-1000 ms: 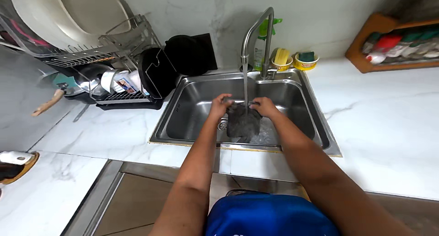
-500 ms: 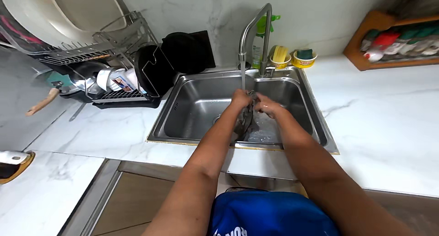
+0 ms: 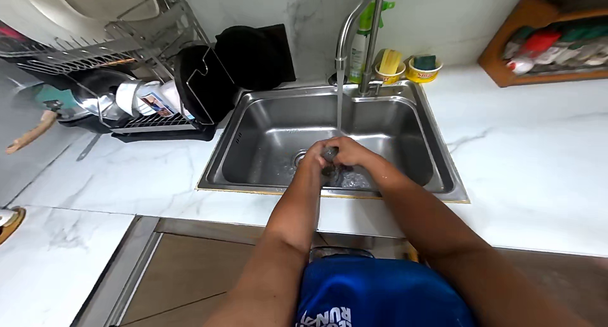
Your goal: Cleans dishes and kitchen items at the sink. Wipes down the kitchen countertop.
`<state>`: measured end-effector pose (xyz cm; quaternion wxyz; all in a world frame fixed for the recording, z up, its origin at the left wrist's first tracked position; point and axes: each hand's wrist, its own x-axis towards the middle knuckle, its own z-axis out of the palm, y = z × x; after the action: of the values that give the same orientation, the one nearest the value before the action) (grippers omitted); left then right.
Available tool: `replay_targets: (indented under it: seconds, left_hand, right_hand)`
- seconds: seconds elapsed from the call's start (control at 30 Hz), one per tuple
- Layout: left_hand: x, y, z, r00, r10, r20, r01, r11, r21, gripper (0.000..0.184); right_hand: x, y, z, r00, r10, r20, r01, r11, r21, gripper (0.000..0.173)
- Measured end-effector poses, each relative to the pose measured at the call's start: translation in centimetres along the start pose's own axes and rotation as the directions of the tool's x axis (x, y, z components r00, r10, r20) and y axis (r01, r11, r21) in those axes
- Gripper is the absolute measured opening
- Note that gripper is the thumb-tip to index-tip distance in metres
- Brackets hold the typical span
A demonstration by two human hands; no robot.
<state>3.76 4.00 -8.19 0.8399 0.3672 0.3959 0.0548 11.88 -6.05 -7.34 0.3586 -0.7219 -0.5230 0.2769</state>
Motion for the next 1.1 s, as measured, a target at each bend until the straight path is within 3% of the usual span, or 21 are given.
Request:
replay_targets:
  seconds: [0.07, 0.1, 0.17, 0.2, 0.23, 0.27, 0.3, 0.37, 0.4, 0.47, 0.53, 0.63, 0.73, 0.9, 1.0, 1.1]
  left_hand:
    - [1.0, -0.4, 0.4, 0.997, -0.026, -0.067, 0.019, 0.994, -0.108, 0.021]
    - [1.6, -0.6, 0.8, 0.997, -0.033, -0.069, 0.027, 0.995, -0.095, 0.025]
    - [2.4, -1.0, 1.1, 0.997, -0.056, 0.059, 0.055, 0.998, 0.018, 0.039]
    - [2.1, -1.2, 1.4, 0.985, -0.062, 0.159, 0.045, 0.994, 0.104, 0.047]
    - [1.6, -1.4, 1.7, 0.962, -0.057, 0.265, 0.005, 0.981, 0.193, 0.049]
    - [0.9, -1.8, 2.2, 0.935, -0.037, 0.352, -0.068, 0.957, 0.281, 0.043]
    - [0.3, -2.2, 2.7, 0.909, -0.027, 0.415, -0.131, 0.928, 0.348, 0.034]
    - [-0.9, -2.8, 3.1, 0.881, -0.043, 0.47, -0.179, 0.891, 0.418, 0.025]
    - [-1.1, -2.9, 3.1, 0.875, -0.057, 0.481, -0.173, 0.891, 0.42, 0.023]
    - [-1.0, -2.9, 2.9, 0.854, -0.058, 0.517, -0.165, 0.913, 0.374, 0.023]
    - [-1.0, -2.9, 2.6, 0.839, -0.026, 0.543, -0.184, 0.926, 0.329, 0.021]
    - [-0.9, -2.6, 2.4, 0.845, -0.046, 0.533, -0.247, 0.851, 0.464, 0.019]
    - [0.0, -2.8, 2.6, 0.871, -0.065, 0.488, -0.253, 0.791, 0.556, 0.014]
    - [1.0, -4.2, 4.0, 0.944, 0.012, 0.33, -0.253, 0.671, 0.697, 0.009]
    - [1.1, -4.8, 4.8, 0.945, 0.137, 0.296, -0.325, 0.476, 0.817, 0.013]
    - [1.3, -4.8, 5.3, 0.917, 0.207, 0.341, -0.388, 0.259, 0.885, 0.027]
  right_hand:
    - [-1.6, -0.2, -0.8, 0.986, 0.157, -0.063, -0.137, 0.958, 0.252, 0.041]
    - [-2.3, -0.1, -1.1, 0.958, 0.265, -0.107, -0.196, 0.88, 0.432, 0.043]
    - [-3.4, 0.3, -1.3, 0.856, 0.487, -0.173, -0.179, 0.593, 0.785, 0.042]
    - [-3.6, 0.3, -1.4, 0.792, 0.58, -0.193, -0.114, 0.451, 0.885, 0.029]
    - [-3.6, 0.3, -1.5, 0.742, 0.636, -0.212, -0.047, 0.365, 0.93, 0.02]
    - [-3.7, 0.5, -1.5, 0.729, 0.645, -0.228, -0.016, 0.35, 0.937, 0.016]
    - [-3.9, 0.7, -1.4, 0.755, 0.611, -0.238, -0.039, 0.404, 0.914, 0.02]
    - [-4.2, 1.1, -1.3, 0.856, 0.456, -0.244, -0.138, 0.657, 0.742, 0.045]
    - [-4.2, 1.2, -1.2, 0.889, 0.375, -0.263, -0.14, 0.768, 0.624, 0.049]
    - [-4.1, 1.4, -1.2, 0.92, 0.217, -0.326, -0.037, 0.878, 0.478, 0.041]
    - [-4.4, 0.7, -1.4, 0.927, 0.11, -0.359, 0.1, 0.85, 0.518, 0.043]
    - [-4.7, 0.4, -1.8, 0.945, 0.059, -0.322, 0.184, 0.719, 0.67, 0.074]
    - [-4.2, 0.9, -2.0, 0.935, 0.144, -0.325, 0.147, 0.677, 0.721, 0.064]
    - [-2.9, 1.5, -2.1, 0.877, 0.31, -0.367, 0.042, 0.712, 0.701, 0.04]
    - [-2.3, 1.9, -2.1, 0.812, 0.449, -0.373, -0.047, 0.687, 0.726, 0.024]
    - [-2.1, 2.1, -2.3, 0.753, 0.549, -0.364, -0.122, 0.659, 0.742, 0.025]
